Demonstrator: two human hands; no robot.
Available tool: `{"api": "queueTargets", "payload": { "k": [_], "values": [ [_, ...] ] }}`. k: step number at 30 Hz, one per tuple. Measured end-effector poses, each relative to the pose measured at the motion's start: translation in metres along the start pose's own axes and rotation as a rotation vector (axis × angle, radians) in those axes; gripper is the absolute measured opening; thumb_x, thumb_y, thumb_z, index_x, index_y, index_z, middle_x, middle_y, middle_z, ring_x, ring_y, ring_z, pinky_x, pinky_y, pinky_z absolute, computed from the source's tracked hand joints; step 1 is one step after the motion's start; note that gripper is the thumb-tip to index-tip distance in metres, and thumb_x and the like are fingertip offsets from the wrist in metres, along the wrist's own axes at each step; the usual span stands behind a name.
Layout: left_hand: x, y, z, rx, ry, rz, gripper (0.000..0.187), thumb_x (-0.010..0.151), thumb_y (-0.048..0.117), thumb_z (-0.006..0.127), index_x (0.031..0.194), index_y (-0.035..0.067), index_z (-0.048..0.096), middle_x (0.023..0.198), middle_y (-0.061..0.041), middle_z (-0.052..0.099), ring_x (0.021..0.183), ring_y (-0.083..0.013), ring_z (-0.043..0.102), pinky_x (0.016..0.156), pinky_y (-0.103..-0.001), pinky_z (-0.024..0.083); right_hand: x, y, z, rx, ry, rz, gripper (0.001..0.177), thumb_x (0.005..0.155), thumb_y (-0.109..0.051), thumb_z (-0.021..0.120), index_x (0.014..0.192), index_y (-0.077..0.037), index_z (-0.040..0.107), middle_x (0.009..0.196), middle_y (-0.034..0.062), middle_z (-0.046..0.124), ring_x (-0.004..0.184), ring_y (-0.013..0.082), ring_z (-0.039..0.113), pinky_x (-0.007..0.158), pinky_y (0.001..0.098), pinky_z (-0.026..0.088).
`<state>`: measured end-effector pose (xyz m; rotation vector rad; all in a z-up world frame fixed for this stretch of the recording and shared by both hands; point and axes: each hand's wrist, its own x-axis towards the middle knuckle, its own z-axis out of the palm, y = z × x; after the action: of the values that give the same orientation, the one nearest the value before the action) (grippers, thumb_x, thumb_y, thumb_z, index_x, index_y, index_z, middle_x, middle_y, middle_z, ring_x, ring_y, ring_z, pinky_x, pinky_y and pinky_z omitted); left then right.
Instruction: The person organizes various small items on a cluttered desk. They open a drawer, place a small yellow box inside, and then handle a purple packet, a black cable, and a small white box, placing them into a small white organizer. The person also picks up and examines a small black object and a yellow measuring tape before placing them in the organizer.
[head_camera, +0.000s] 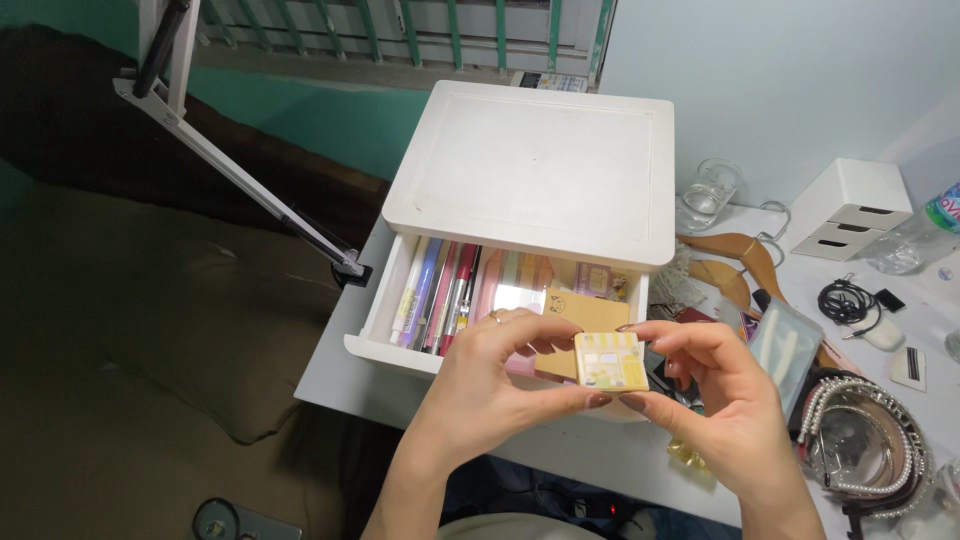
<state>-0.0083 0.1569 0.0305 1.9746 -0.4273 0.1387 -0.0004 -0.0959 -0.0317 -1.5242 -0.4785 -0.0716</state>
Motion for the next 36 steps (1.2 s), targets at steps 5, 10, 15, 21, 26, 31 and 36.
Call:
{"api": "queueTargets", "payload": {
  "k": [5, 10, 15, 21, 26, 31, 36],
  "values": [
    [0.018, -0.012, -0.004, 0.255, 0.120, 0.011, 0.050, 0.068, 0.039, 0.090, 0.105, 0.007, 0.079, 0.094, -0.009, 0.072, 0.090, -0.0229, 0.069, 0.077, -0.035, 0.056, 0.003, -0.016, 0.027, -0.468, 0.259, 0.070, 0.041, 0.082, -0.010, 0.078, 0.123, -0.009, 0.068, 0.129, 0.0027, 0.071, 0.108, 0.0135, 0.060, 0.094, 0.0308, 0.049],
    [0.025, -0.023, 0.008, 0.403, 0.213, 0.034, 0.052, 0.069, 0.042, 0.089, 0.107, 0.007, 0.078, 0.091, -0.009, 0.071, 0.086, -0.0254, 0.066, 0.073, -0.039, 0.054, 0.009, -0.025, 0.041, -0.901, 0.353, -0.140, 0.025, 0.084, -0.012, 0.079, 0.109, -0.009, 0.077, 0.124, 0.0046, 0.073, 0.114, 0.0228, 0.059, 0.101, 0.0362, 0.048],
    [0.026, -0.030, 0.015, 0.198, 0.099, -0.059, 0.054, 0.076, 0.041, 0.084, 0.115, 0.006, 0.074, 0.097, -0.006, 0.071, 0.086, -0.0200, 0.071, 0.073, -0.036, 0.057, 0.024, -0.038, 0.040, -1.009, 0.225, -0.166, 0.033, 0.074, -0.020, 0.083, 0.107, -0.016, 0.081, 0.094, 0.0033, 0.065, 0.094, 0.0240, 0.054, 0.080, 0.0348, 0.048],
    [0.032, -0.037, 0.012, 0.338, 0.044, -0.118, 0.050, 0.081, 0.040, 0.079, 0.118, 0.007, 0.075, 0.101, -0.009, 0.071, 0.098, -0.0285, 0.064, 0.082, -0.041, 0.054, 0.043, -0.032, 0.034, -1.332, 0.110, -0.472, 0.022, 0.075, -0.025, 0.086, 0.096, -0.021, 0.082, 0.080, -0.0046, 0.060, 0.085, 0.0208, 0.052, 0.080, 0.0390, 0.038],
    [0.033, -0.054, 0.021, 0.453, 0.146, 0.038, 0.038, 0.087, 0.026, 0.073, 0.119, 0.004, 0.073, 0.117, -0.011, 0.069, 0.107, -0.0350, 0.058, 0.089, -0.045, 0.051, 0.050, -0.022, 0.039, -1.452, 0.161, -0.450, 0.018, 0.076, -0.025, 0.087, 0.093, -0.020, 0.082, 0.079, -0.0037, 0.058, 0.086, 0.0209, 0.053, 0.079, 0.0384, 0.038],
    [0.028, -0.061, 0.022, 0.490, 0.009, 0.109, 0.032, 0.089, 0.021, 0.068, 0.117, 0.005, 0.073, 0.120, -0.010, 0.069, 0.104, -0.0360, 0.058, 0.095, -0.045, 0.047, 0.059, -0.016, 0.043, -1.524, 0.180, -0.379, 0.015, 0.076, -0.029, 0.085, 0.089, -0.021, 0.083, 0.078, -0.0042, 0.060, 0.086, 0.0209, 0.054, 0.079, 0.0383, 0.039],
    [0.027, -0.060, 0.024, 0.550, 0.035, 0.187, 0.041, 0.090, 0.021, 0.067, 0.126, 0.002, 0.067, 0.126, -0.010, 0.067, 0.102, -0.0361, 0.056, 0.094, -0.046, 0.045, 0.065, -0.011, 0.045, -1.665, 0.136, -0.332, 0.013, 0.075, -0.032, 0.084, 0.086, -0.023, 0.082, 0.079, -0.0027, 0.063, 0.086, 0.0222, 0.057, 0.076, 0.0403, 0.039]
  ]
}}
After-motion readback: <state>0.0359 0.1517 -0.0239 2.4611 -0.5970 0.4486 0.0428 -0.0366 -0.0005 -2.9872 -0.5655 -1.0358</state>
